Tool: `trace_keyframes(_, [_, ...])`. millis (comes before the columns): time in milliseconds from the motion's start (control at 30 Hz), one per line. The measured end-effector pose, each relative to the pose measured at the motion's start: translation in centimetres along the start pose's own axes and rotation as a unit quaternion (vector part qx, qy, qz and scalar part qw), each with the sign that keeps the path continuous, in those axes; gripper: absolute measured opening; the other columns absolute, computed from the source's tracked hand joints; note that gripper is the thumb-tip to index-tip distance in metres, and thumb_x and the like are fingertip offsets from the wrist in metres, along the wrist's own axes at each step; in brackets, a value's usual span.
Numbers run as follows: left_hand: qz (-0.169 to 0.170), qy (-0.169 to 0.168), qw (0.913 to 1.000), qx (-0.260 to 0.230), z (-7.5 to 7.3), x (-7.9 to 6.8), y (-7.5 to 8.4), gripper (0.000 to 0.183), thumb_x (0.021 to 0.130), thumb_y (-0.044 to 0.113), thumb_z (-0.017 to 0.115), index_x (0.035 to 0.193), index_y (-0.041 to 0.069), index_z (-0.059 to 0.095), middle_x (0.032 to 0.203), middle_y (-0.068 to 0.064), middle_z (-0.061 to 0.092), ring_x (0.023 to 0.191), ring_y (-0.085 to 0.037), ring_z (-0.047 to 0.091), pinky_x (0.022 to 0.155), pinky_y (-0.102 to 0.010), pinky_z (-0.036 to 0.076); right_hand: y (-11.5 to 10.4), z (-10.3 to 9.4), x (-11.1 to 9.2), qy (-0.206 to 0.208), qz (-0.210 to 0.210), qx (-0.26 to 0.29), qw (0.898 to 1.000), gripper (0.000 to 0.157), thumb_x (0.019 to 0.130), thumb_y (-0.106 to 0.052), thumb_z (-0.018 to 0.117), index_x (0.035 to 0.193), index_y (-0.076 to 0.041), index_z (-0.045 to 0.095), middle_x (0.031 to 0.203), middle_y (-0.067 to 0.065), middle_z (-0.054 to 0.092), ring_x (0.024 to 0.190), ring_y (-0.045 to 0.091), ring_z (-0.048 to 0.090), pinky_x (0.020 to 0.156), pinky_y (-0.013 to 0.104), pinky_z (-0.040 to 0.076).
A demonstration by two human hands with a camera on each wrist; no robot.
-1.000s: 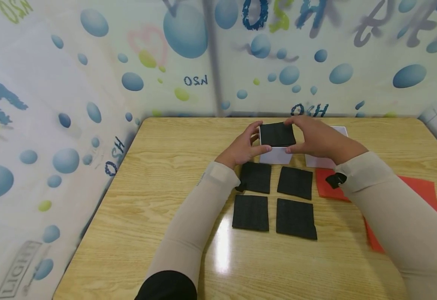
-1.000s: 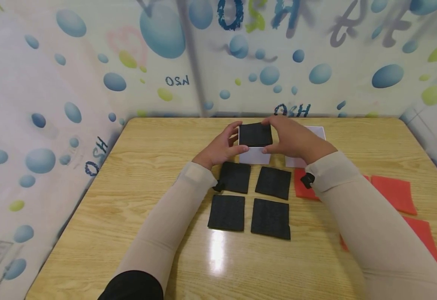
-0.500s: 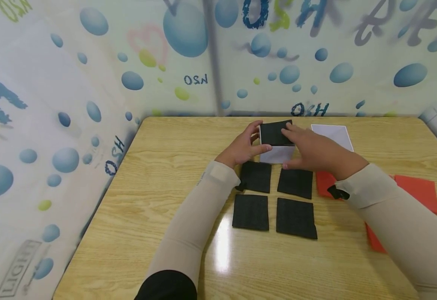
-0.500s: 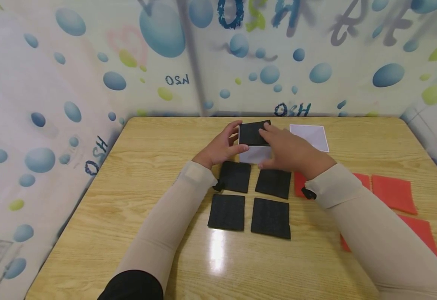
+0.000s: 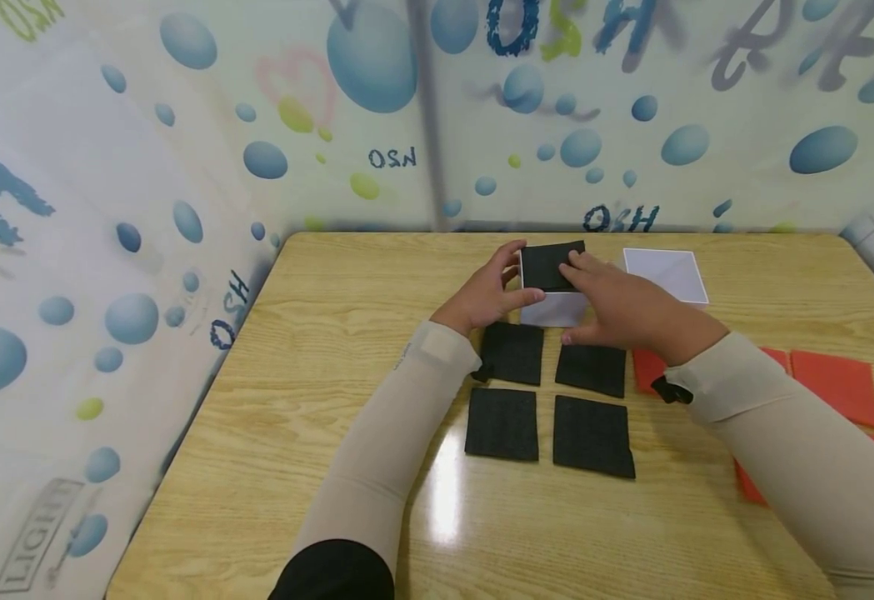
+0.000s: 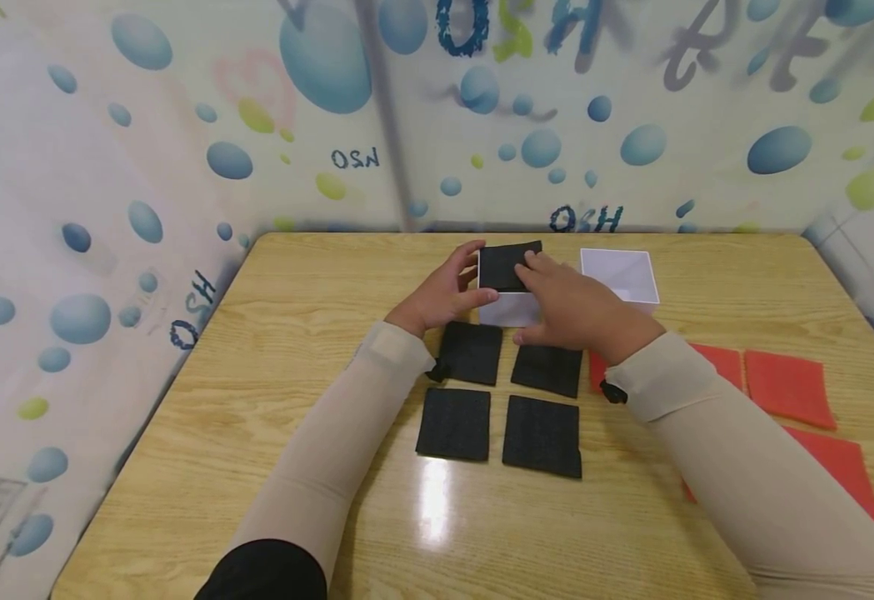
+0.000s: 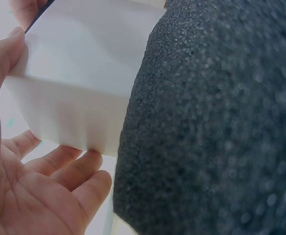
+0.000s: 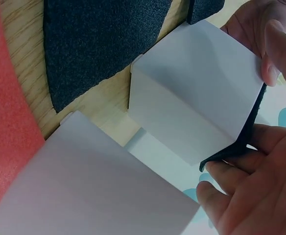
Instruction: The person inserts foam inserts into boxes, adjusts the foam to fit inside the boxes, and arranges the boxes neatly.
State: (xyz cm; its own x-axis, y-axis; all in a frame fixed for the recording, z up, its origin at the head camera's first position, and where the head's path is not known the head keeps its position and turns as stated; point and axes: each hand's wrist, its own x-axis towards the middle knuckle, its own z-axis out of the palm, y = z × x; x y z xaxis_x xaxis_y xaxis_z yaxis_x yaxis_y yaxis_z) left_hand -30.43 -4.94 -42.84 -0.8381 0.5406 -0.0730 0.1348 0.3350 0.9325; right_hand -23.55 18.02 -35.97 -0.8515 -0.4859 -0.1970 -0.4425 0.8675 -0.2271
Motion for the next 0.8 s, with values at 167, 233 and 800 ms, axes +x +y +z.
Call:
trace_keyframes(167, [0.001, 0.001, 1.0, 0.0, 0.0, 0.0, -0.1, 0.094, 0.099, 0.031, 0.077, 0.169, 0.023, 0.015, 0.176, -0.011, 0.018, 0.16, -0.034, 0.027, 0.128, -0.048, 0.028, -0.2, 0.3, 0.2, 0.002, -0.002, 0.007, 1.0, 0.103, 0.091, -0.045, 0.083, 0.163, 0.005, 0.029, 0.172, 0.029, 0.016, 0.159, 0.049, 0.017, 0.123, 0.066, 0.027])
trace_keyframes(233, [0.0, 0.003, 1.0, 0.0, 0.1, 0.1, -0.1, 0.094, 0.099, 0.032, 0.077, 0.169, 0.025, 0.015, 0.175, -0.01, 0.019, 0.16, -0.033, 0.027, 0.129, -0.048, 0.028, -0.1, 0.5, 0.2, 0.002, -0.002, 0.008, 1.0, 0.102, 0.091, -0.044, 0.083, 0.163, 0.005, 0.029, 0.173, 0.028, 0.017, 0.16, 0.048, 0.016, 0.124, 0.066, 0.026])
trace_keyframes(800, [0.002, 0.003, 0.9999, 0.011, 0.0, 0.2, -0.1, 0.093, 0.099, 0.033, 0.076, 0.169, 0.025, 0.015, 0.176, -0.009, 0.018, 0.16, -0.032, 0.027, 0.129, -0.044, 0.027, -0.1, 1.4, 1.8, 0.028, -0.038, -0.027, 0.998, 0.103, 0.091, -0.044, 0.083, 0.164, 0.004, 0.028, 0.173, 0.026, 0.02, 0.162, 0.043, 0.015, 0.126, 0.068, 0.017])
